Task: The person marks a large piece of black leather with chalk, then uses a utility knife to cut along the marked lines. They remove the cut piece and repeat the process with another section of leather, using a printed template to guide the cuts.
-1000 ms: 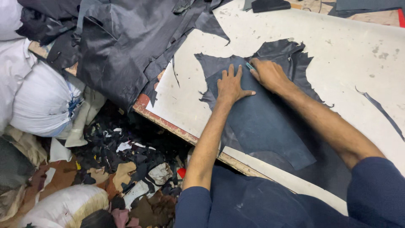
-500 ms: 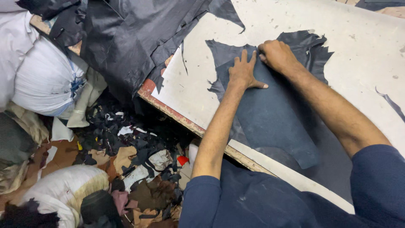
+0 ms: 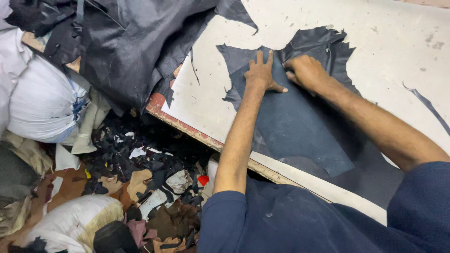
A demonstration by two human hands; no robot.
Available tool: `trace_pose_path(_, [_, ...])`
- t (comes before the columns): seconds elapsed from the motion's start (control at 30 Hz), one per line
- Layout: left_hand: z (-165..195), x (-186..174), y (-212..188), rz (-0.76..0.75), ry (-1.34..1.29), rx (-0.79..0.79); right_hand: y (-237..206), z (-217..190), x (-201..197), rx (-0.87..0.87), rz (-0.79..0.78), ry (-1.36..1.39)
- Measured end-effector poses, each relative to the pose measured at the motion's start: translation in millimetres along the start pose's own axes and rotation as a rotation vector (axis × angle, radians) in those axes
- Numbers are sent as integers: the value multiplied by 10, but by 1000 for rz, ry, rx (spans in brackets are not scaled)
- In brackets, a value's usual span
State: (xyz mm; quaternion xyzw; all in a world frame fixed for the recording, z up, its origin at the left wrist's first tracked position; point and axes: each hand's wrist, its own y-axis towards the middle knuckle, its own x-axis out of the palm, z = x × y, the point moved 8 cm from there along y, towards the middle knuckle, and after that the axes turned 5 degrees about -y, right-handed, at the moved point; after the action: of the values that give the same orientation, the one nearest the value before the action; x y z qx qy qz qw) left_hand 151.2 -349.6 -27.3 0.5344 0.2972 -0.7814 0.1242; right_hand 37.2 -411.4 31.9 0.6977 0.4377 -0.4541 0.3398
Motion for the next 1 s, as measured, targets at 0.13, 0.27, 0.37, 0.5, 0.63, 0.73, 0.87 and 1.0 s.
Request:
trace_pose_path(0.13, [-4, 37, 38, -3, 15, -14, -652, 64, 87, 73, -73, -1])
trace_pose_path(0.27, [-8, 54, 59, 1, 12, -10, -1343, 118, 93, 54, -32, -30])
trace_pose_path(0.37, [-6, 38, 71, 30, 0, 1, -1834, 149, 106, 9, -16, -63])
trace_pose_path(0.5, [2, 74, 39, 23, -8, 11, -2469, 290, 216, 122, -156, -117])
trace_pose_path(0.63, [33, 65, 24, 7, -19, 16, -3036, 329, 190, 207, -199, -114])
trace_pose_path(0.73, [49, 54, 15, -4, -8, 20, -3366, 339, 186, 266, -246, -114])
trace_pose_path(0.87, [54, 47, 17, -18, 2, 25, -3662, 319, 189, 316, -265, -139])
trace_pose_path(1.0, [58, 70, 18, -6, -15, 44, -3859, 336, 260, 437, -333, -117])
